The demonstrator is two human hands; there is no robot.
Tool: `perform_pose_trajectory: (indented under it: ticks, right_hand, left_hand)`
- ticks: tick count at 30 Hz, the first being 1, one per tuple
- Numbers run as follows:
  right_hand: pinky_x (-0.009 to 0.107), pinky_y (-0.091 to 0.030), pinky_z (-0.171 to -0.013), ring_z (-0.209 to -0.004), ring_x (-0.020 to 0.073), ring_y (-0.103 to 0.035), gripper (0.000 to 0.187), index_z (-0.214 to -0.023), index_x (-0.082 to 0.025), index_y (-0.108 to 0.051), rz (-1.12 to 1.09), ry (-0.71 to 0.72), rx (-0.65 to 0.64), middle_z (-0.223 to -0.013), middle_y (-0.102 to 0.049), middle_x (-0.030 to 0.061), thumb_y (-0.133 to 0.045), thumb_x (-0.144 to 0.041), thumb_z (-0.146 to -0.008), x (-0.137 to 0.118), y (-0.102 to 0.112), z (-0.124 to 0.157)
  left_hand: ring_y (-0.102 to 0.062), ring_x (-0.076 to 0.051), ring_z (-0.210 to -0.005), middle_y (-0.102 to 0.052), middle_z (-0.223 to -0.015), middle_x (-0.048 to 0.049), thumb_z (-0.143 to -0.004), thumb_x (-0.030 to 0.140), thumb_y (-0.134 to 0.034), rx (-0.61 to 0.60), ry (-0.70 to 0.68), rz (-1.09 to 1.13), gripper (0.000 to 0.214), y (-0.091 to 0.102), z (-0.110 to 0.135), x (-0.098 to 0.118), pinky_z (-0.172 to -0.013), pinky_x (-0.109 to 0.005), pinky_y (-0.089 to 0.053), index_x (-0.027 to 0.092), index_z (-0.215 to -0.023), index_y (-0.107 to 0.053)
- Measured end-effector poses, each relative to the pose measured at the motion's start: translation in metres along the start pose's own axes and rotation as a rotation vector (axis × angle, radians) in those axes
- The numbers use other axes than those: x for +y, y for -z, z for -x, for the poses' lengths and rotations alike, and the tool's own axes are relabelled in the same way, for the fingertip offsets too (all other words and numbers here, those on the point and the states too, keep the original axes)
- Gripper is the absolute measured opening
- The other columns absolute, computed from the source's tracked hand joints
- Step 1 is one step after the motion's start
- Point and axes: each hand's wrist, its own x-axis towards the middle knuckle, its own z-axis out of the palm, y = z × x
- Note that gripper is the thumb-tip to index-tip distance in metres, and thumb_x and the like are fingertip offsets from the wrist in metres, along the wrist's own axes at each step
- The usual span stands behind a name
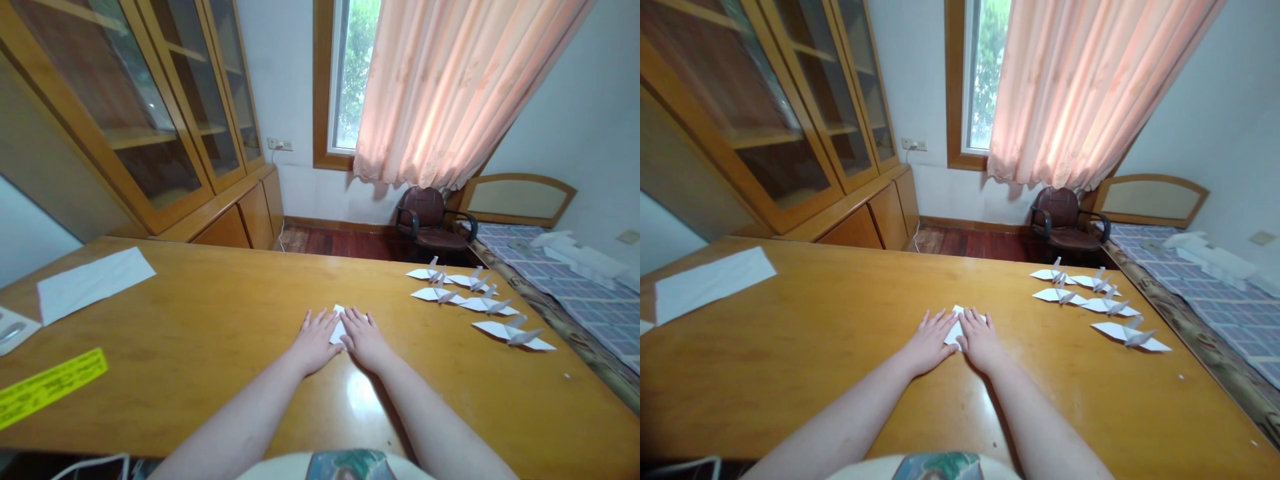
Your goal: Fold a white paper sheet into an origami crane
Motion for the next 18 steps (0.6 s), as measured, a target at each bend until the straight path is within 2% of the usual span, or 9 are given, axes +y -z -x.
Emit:
perform_pose_trajectory:
  ticks: [5,9,13,18]
  right_hand:
    - [0.057,-0.007,-0.109,-0.138,0.0271,-0.018,0.062,-0.145,-0.022,-0.022,0.045,-0.031,-0.128,-0.149,-0.022,0.0109,-0.037,-0.047,-0.09,0.001,0.006,0.002]
    - [0.055,0.0,-0.109,-0.139,0.0249,-0.013,0.068,-0.146,-0.022,-0.014,0.052,0.009,-0.222,-0.151,-0.017,0.0097,-0.036,-0.053,-0.089,-0.002,0.011,0.003]
    - [0.054,0.004,-0.109,-0.14,0.0239,-0.013,0.07,-0.146,-0.022,-0.012,0.045,0.056,-0.237,-0.151,-0.016,0.0087,-0.038,-0.052,-0.089,-0.006,0.01,0.003]
    - [0.054,0.001,-0.11,-0.14,0.0234,-0.011,0.073,-0.146,-0.021,-0.011,0.027,-0.014,-0.245,-0.152,-0.014,0.0081,-0.036,-0.056,-0.088,-0.009,0.01,0.004]
  left_hand:
    - [-0.026,-0.027,-0.134,-0.037,-0.144,-0.0053,-0.089,0.051,-0.037,0.079,0.02,-0.036,0.056,-0.004,-0.002,-0.001,-0.11,-0.057,-0.004,0.026,-0.139,-0.034]
    - [-0.035,-0.025,-0.128,-0.048,-0.136,-0.0056,-0.091,0.039,-0.037,0.162,0.067,-0.091,0.044,-0.004,-0.003,-0.003,-0.111,-0.054,-0.009,0.025,-0.133,-0.043]
    - [-0.025,-0.03,-0.134,-0.038,-0.143,-0.0068,-0.087,0.043,-0.043,0.15,0.115,-0.132,0.053,-0.005,-0.005,-0.004,-0.11,-0.056,-0.008,0.025,-0.137,-0.039]
    - [-0.014,-0.032,-0.138,-0.028,-0.149,-0.0082,-0.084,0.052,-0.041,0.136,0.174,-0.156,0.062,-0.009,-0.007,-0.005,-0.109,-0.058,-0.006,0.024,-0.14,-0.034]
